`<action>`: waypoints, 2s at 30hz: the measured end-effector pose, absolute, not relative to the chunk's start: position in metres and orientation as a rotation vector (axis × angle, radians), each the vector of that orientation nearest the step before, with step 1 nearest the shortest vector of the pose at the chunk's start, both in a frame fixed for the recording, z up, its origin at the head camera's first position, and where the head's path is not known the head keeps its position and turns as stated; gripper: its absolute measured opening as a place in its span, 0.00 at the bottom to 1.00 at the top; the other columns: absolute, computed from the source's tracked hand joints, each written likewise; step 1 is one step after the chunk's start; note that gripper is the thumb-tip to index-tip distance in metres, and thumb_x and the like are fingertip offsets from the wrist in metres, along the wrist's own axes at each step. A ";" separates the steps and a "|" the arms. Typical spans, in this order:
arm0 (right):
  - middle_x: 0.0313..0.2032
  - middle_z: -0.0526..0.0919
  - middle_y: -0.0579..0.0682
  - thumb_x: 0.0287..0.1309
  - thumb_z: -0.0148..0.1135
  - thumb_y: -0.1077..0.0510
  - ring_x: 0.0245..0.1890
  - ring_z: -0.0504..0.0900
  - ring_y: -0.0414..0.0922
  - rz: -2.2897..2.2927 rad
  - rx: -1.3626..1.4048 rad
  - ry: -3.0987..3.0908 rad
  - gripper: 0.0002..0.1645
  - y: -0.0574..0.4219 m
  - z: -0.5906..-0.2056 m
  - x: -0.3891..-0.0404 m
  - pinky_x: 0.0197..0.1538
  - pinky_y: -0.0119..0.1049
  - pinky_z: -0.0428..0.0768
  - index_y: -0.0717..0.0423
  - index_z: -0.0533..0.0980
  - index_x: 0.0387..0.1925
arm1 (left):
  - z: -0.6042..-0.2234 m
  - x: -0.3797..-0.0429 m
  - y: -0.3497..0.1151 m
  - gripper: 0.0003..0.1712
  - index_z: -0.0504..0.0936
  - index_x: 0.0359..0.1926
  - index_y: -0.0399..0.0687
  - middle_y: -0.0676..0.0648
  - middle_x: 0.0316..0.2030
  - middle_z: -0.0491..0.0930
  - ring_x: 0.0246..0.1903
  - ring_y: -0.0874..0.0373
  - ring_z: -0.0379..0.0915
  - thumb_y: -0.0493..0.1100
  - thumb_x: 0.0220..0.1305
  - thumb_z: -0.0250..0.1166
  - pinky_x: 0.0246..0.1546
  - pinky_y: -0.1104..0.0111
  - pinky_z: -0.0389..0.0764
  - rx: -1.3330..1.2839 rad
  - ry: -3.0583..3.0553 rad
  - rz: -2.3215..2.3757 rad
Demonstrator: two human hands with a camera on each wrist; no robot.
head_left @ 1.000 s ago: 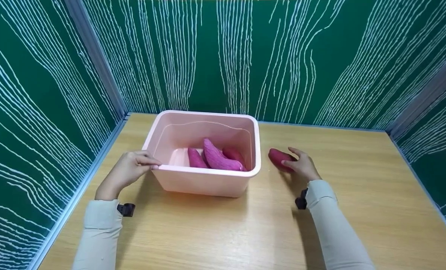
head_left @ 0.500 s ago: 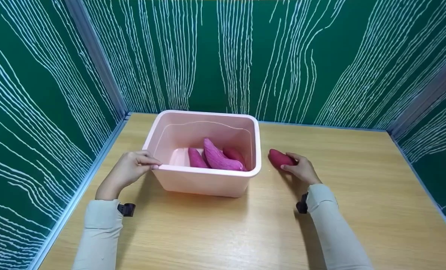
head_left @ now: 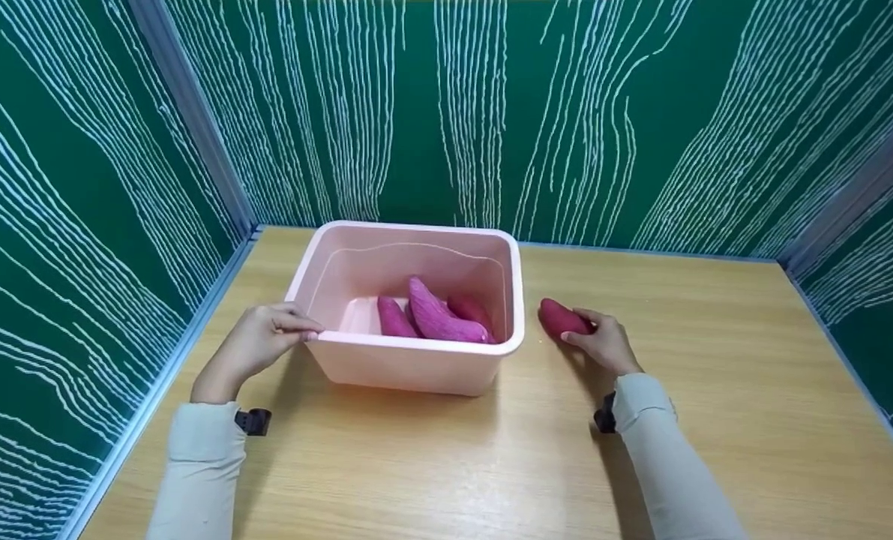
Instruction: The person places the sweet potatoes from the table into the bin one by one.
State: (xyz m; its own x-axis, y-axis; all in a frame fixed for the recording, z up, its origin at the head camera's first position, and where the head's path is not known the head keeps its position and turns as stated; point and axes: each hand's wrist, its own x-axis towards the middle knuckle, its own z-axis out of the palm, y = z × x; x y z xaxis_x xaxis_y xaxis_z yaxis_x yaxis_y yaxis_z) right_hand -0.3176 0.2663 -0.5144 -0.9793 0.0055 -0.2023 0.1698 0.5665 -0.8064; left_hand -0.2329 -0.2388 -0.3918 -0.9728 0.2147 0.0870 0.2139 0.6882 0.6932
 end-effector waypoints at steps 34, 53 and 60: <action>0.66 0.65 0.68 0.60 0.64 0.57 0.63 0.67 0.63 -1.455 0.196 2.722 0.40 0.257 -0.523 -0.314 0.68 0.55 0.67 0.64 0.59 0.69 | -0.392 -0.232 -0.237 0.09 0.89 0.39 0.45 0.44 0.40 0.84 0.46 0.48 0.76 0.33 0.59 0.67 0.51 0.55 0.82 0.381 2.917 1.175; 0.67 0.63 0.64 0.52 0.69 0.39 0.63 0.65 0.60 -1.548 0.246 2.591 0.54 0.271 -0.530 -0.321 0.69 0.53 0.67 0.59 0.56 0.72 | -0.390 -0.232 -0.236 0.10 0.89 0.39 0.46 0.44 0.41 0.83 0.47 0.46 0.75 0.32 0.59 0.66 0.52 0.54 0.81 0.311 2.854 1.219; 0.69 0.61 0.60 0.50 0.70 0.40 0.65 0.60 0.58 -1.596 0.337 2.436 0.55 0.266 -0.498 -0.308 0.71 0.50 0.65 0.55 0.56 0.72 | -0.388 -0.231 -0.235 0.10 0.89 0.40 0.46 0.44 0.41 0.83 0.48 0.46 0.74 0.33 0.60 0.66 0.52 0.54 0.81 0.316 2.859 1.201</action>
State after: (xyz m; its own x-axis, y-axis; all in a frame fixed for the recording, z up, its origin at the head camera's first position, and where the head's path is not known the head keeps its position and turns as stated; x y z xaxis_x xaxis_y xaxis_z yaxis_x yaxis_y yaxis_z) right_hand -0.3075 0.2658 -0.4981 -0.9521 0.0758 -0.2964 0.3020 0.3875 -0.8710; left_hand -0.2311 -0.2348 -0.3876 -0.9791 0.1954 0.0558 0.1767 0.6825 0.7092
